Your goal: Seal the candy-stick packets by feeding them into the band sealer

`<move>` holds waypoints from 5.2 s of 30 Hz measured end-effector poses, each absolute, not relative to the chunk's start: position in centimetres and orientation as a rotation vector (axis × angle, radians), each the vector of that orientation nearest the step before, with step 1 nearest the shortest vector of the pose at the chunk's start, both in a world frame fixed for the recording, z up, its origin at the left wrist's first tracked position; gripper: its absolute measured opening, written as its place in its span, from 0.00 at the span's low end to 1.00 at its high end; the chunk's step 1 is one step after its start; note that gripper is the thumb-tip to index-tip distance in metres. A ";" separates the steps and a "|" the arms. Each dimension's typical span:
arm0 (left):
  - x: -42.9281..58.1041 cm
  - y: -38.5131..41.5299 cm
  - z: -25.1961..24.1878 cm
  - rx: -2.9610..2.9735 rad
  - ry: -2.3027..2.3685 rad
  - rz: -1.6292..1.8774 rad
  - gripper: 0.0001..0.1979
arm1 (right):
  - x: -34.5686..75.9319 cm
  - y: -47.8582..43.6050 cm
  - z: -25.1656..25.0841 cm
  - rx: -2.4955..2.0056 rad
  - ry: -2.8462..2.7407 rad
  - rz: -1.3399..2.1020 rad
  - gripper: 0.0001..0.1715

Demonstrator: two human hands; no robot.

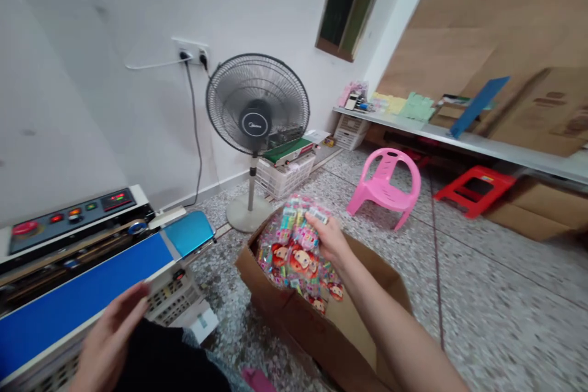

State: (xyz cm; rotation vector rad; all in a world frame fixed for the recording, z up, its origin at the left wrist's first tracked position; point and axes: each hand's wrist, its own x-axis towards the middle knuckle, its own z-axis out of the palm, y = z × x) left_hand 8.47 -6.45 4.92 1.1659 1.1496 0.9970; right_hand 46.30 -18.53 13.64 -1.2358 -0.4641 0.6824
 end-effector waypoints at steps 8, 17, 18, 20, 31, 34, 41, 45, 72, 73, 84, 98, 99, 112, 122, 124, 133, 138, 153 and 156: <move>13.2 -6.9 9.6 0.983 0.528 0.956 0.34 | 28.9 -8.5 11.2 -1.072 -0.667 1.367 0.24; 6.2 -6.4 6.1 0.822 0.908 1.269 0.29 | 17.6 -3.0 7.5 -1.174 -1.141 1.291 0.25; 5.5 -6.2 5.8 0.787 0.922 1.298 0.29 | 17.1 -2.9 7.5 -1.178 -1.234 1.253 0.26; 4.4 -5.7 5.6 0.713 0.934 1.355 0.28 | 16.5 -2.6 7.6 -1.207 -1.394 1.126 0.33; 1.7 -4.4 4.7 0.593 0.966 1.507 0.24 | 15.3 -0.9 5.0 -1.294 -1.605 0.965 0.17; 1.2 -4.0 3.9 0.541 0.962 1.517 0.22 | 14.9 -0.3 4.5 -1.211 -1.529 1.061 0.14; -0.3 -2.6 3.2 0.452 1.010 1.526 0.24 | 15.0 2.1 3.4 -1.118 -1.179 1.203 0.17; -1.4 -2.4 3.1 0.407 1.025 1.496 0.26 | 18.8 6.6 0.7 -1.266 -1.035 1.100 0.25; 0.8 -0.4 2.5 0.442 1.039 1.569 0.22 | 14.7 3.8 3.6 -1.196 -1.694 1.109 0.16; 0.8 -0.4 2.6 0.441 1.034 1.572 0.22 | 14.8 3.9 3.6 -1.191 -1.677 1.132 0.16; 1.2 -0.2 3.0 0.425 1.036 1.627 0.22 | 14.3 3.7 2.9 -1.222 -1.659 0.983 0.17; 1.2 0.4 2.4 0.420 1.044 1.641 0.25 | 14.5 3.4 2.4 -1.124 -1.421 1.327 0.14; 1.2 0.4 2.4 0.423 1.042 1.640 0.24 | 14.5 3.4 2.2 -1.138 -1.426 1.311 0.14; 0.4 0.4 2.2 0.362 1.195 1.677 0.24 | 14.7 4.1 1.3 -1.111 -1.242 1.152 0.12; -2.1 0.0 1.0 0.329 1.252 1.653 0.25 | 23.9 12.6 -3.7 -1.871 -1.319 0.586 0.14; -2.0 0.0 1.1 0.339 1.250 1.641 0.25 | 23.9 13.8 -3.9 -1.958 -1.382 0.530 0.14; -0.7 0.4 2.3 0.371 1.211 1.667 0.24 | 17.9 11.9 -1.3 -1.528 -1.726 0.647 0.17; -0.1 0.7 2.2 0.422 1.172 1.683 0.24 | 14.8 5.3 1.1 -1.130 -1.938 1.072 0.24; -1.0 0.3 1.7 0.360 1.200 1.654 0.25 | 23.5 13.7 -3.8 -1.786 -1.251 0.696 0.21; -0.8 0.3 1.9 0.370 1.209 1.638 0.25 | 22.8 15.1 -3.6 -1.901 -1.408 0.676 0.18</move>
